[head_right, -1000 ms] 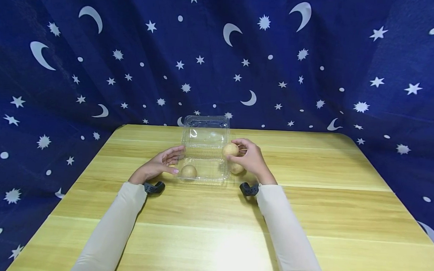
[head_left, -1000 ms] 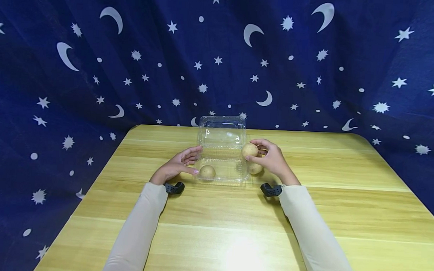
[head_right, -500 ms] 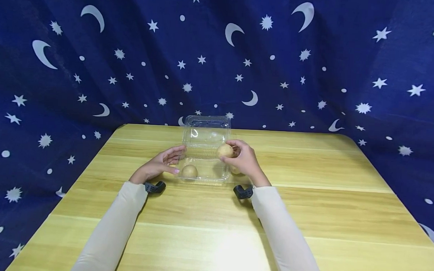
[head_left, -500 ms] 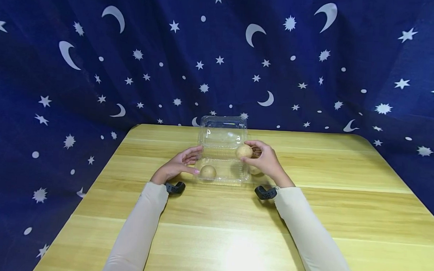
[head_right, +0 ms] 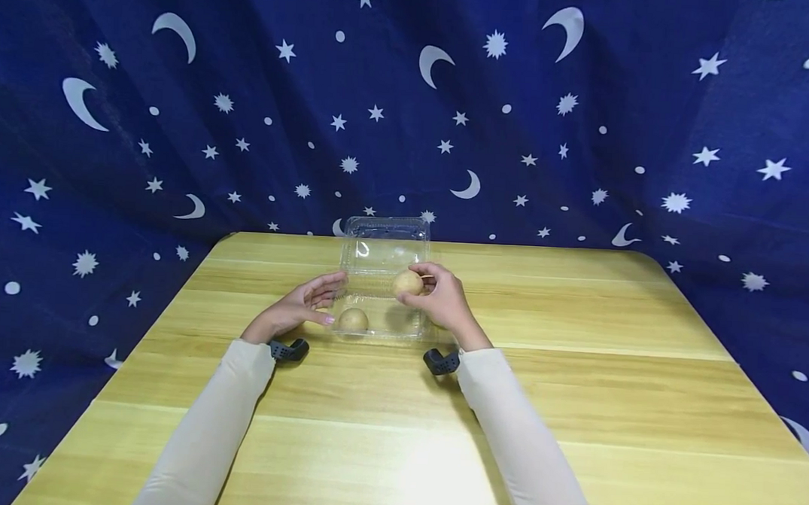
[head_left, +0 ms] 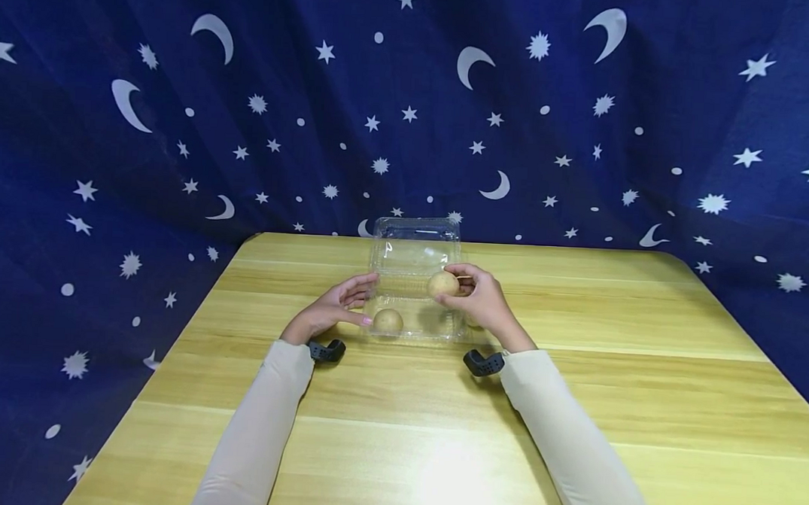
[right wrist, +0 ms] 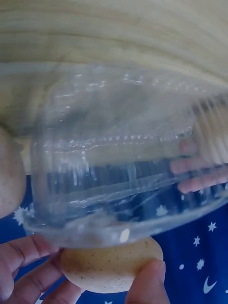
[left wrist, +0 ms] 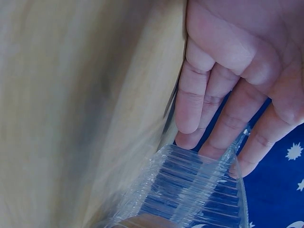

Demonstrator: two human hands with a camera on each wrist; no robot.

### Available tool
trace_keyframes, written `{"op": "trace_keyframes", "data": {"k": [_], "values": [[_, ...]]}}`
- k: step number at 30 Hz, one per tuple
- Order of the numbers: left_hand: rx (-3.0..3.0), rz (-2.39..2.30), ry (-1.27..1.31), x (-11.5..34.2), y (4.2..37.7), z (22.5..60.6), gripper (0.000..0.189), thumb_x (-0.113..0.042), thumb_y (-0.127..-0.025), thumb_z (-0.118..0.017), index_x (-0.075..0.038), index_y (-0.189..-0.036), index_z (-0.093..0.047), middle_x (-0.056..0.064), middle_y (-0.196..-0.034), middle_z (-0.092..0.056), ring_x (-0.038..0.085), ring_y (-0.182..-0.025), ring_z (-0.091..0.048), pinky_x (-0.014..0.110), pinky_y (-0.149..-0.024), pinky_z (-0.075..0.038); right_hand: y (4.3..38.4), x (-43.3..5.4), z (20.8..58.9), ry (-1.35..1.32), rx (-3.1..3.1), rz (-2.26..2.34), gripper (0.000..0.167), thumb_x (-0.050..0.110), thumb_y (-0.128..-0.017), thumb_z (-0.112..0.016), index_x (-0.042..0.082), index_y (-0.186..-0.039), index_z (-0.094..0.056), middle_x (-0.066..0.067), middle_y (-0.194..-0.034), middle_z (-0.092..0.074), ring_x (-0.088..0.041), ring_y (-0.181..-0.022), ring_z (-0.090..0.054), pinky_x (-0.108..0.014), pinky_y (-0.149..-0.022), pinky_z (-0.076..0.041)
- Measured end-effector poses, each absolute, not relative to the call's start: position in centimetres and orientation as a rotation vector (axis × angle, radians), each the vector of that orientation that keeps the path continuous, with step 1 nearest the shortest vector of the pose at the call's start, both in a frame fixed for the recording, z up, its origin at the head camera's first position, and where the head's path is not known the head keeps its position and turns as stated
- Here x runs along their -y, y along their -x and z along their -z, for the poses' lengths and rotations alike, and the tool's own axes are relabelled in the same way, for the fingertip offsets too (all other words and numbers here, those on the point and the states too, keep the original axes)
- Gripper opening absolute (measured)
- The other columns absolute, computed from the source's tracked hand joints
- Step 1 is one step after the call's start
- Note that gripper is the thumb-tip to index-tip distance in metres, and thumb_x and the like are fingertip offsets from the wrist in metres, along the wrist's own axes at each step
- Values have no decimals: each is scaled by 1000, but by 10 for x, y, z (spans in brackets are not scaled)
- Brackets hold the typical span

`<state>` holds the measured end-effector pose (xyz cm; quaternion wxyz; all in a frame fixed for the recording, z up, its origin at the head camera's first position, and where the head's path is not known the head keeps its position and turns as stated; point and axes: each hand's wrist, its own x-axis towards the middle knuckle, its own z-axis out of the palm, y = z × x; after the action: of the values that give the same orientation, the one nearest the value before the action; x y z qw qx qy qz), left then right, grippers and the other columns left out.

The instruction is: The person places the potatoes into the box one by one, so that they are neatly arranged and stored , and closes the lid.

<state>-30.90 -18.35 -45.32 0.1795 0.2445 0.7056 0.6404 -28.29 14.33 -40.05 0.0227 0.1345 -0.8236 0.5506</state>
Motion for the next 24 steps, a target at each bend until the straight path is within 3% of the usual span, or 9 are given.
{"op": "trace_keyframes", "data": {"k": [9, 24], "values": [[-1998, -1800, -690, 184, 308, 453, 99, 2, -88, -82, 4, -169, -26, 25, -175, -27, 46, -159, -28, 57, -131, -24, 283, -133, 400, -400, 2543, -1748, 57, 3, -89, -85, -7, -142, -64, -26, -135, -68, -34, -110, -69, -25, -89, -58], [-1981, -1812, -678, 183, 309, 453, 98, 3, -89, -81, 3, -169, -25, 25, -175, -27, 45, -159, -28, 56, -131, -25, 284, -113, 400, -376, 2553, -1783, 57, 8, -89, -87, -7, -139, -65, -23, -131, -70, -34, -108, -70, -25, -86, -56]]}}
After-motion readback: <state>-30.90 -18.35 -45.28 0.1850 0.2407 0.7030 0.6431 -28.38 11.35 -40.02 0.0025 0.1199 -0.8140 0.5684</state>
